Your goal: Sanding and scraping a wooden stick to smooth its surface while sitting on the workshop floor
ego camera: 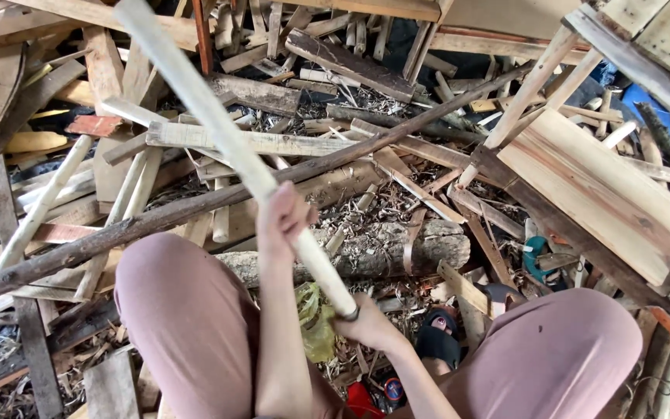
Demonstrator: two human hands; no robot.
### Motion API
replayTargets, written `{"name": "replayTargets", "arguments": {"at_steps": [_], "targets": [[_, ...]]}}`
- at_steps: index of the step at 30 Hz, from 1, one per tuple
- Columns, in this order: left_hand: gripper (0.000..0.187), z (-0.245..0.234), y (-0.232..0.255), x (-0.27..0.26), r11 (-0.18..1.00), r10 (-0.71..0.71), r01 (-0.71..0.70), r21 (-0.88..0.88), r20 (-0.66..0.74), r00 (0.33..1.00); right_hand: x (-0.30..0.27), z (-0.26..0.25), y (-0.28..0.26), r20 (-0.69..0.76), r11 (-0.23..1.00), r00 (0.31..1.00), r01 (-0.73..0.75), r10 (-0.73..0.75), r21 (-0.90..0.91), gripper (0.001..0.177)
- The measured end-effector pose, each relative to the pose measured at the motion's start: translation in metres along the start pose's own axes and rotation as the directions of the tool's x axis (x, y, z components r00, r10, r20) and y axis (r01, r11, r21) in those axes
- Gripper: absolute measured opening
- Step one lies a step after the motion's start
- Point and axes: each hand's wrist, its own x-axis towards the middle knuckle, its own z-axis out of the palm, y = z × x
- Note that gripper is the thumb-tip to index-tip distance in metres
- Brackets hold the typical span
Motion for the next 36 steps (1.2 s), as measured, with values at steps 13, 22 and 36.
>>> {"name": "replayTargets", "arguments": {"at_steps": [13, 22, 36], "targets": [[0.032, 0.015, -0.030, 0.005, 0.765, 0.524, 0.066, 0.640, -0.680, 0.513, 0.050, -0.019, 0.074, -0.696, 0.577, 0.548, -0.410, -0.464, -0.707, 0.030], [0.033, 0.035, -0.002, 0.002, 0.847, 0.298, 0.029, 0.530, -0.520, 0.801, 0.033, 0.024, 0.030, -0.618, 0.857, 0.752, -0.148, -0.227, -0.495, 0.019], [0.035, -0.038, 0.002, -0.017, 0.844, 0.105, -0.023, -0.535, 0.125, 0.987, -0.030, -0.006, -0.010, 0.221, 0.974, 0.972, 0.035, -0.086, 0.224, 0.023]]}}
